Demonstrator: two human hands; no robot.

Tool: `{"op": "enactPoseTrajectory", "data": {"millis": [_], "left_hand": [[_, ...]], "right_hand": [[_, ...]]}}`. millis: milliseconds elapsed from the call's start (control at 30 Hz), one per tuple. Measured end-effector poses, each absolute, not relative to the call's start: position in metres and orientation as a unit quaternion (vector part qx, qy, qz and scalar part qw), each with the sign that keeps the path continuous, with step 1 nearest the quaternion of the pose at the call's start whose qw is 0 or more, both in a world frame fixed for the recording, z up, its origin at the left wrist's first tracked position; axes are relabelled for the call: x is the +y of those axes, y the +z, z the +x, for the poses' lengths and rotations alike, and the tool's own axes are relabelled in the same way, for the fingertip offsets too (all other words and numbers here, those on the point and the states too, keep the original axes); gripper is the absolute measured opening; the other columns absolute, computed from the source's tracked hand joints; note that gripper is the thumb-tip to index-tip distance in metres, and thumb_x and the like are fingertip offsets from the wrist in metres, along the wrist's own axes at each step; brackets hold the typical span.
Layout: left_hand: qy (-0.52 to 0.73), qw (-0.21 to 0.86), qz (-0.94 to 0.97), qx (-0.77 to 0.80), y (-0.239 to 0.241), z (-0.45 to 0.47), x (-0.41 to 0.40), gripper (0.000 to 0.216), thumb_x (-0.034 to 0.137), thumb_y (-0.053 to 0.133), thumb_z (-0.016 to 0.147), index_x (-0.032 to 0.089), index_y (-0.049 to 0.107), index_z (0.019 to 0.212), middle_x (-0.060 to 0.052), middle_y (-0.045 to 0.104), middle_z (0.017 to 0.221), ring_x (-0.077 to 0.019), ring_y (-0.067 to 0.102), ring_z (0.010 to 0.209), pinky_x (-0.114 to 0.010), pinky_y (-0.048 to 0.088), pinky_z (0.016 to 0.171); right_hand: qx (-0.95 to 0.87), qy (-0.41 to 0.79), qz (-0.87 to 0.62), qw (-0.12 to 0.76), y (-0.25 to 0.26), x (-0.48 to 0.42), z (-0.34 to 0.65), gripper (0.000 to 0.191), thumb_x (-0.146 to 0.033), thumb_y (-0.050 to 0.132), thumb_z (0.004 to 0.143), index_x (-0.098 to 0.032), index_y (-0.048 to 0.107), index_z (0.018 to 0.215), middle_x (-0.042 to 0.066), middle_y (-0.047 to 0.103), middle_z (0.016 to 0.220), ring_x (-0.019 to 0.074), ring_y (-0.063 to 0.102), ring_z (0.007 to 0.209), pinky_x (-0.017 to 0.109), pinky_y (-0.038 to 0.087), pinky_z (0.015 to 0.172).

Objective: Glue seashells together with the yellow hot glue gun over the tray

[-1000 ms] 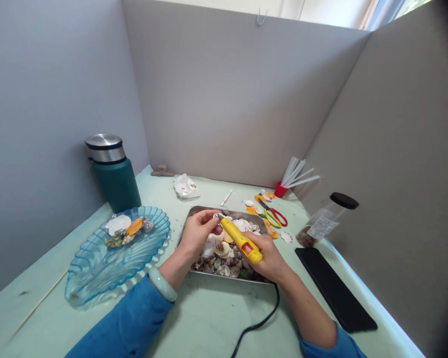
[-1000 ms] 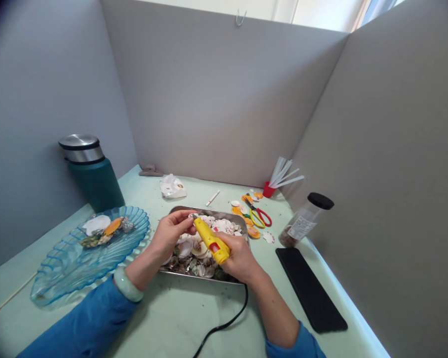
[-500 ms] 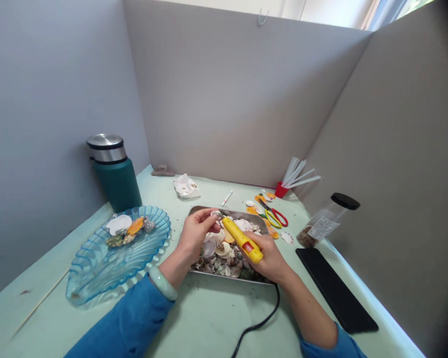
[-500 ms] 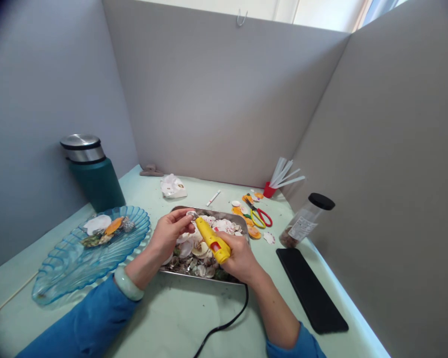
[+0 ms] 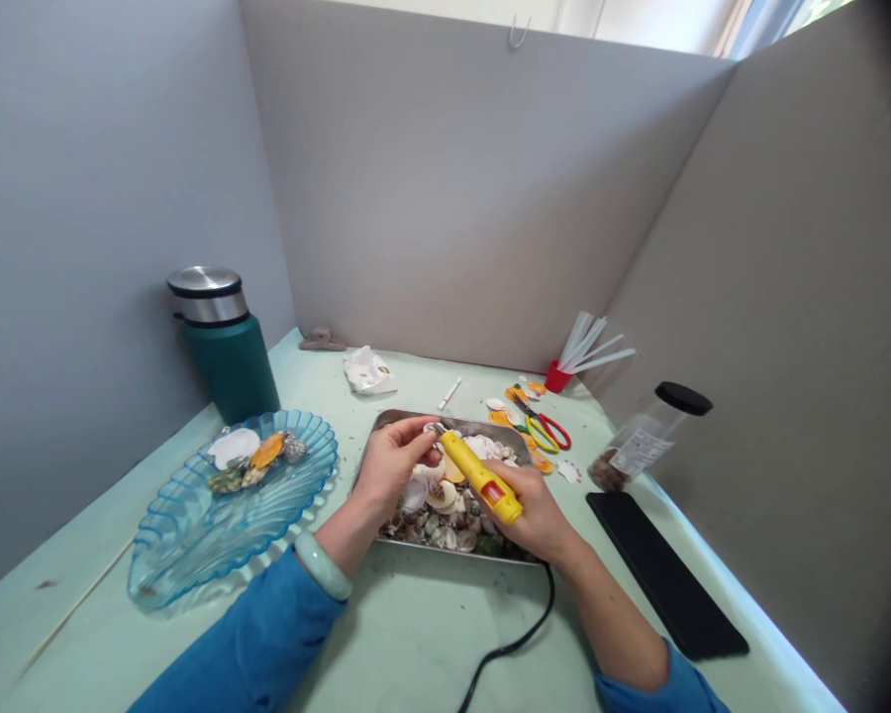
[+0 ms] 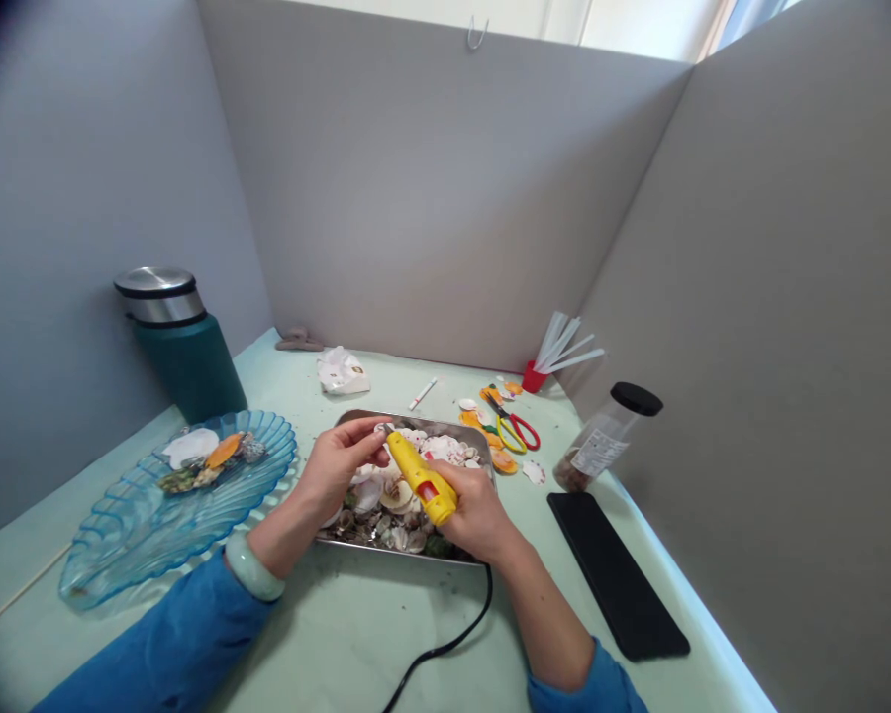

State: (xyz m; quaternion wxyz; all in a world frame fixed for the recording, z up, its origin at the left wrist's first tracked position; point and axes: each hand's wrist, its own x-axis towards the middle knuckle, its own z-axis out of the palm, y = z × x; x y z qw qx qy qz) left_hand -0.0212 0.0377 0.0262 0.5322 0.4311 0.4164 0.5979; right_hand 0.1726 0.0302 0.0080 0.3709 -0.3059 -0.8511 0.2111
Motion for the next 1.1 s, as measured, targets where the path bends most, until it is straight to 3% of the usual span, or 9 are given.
{"op": "enactPoseTrajectory", "data": {"millis": [1100], "left_hand": [[0.610,0.557,0.393,0.404,0.0223,-0.0234,0.0396,0.039,0.032,0.075,0.060,0.011,0.068,0.092,-0.003,0.065,0.070,-0.0070,0.055,0.052,-0.020,0.046,0.053]], "right_hand": [[-0.860,0.182,-0.321,0.352,0.0071,0.0307,0.1732,0.011,-0.024,0.048,0.082,-0.018,0.057,0.085,0.002,0.060,0.074,0.0126,0.051,0.062,0.022,0.038,0.059]]}}
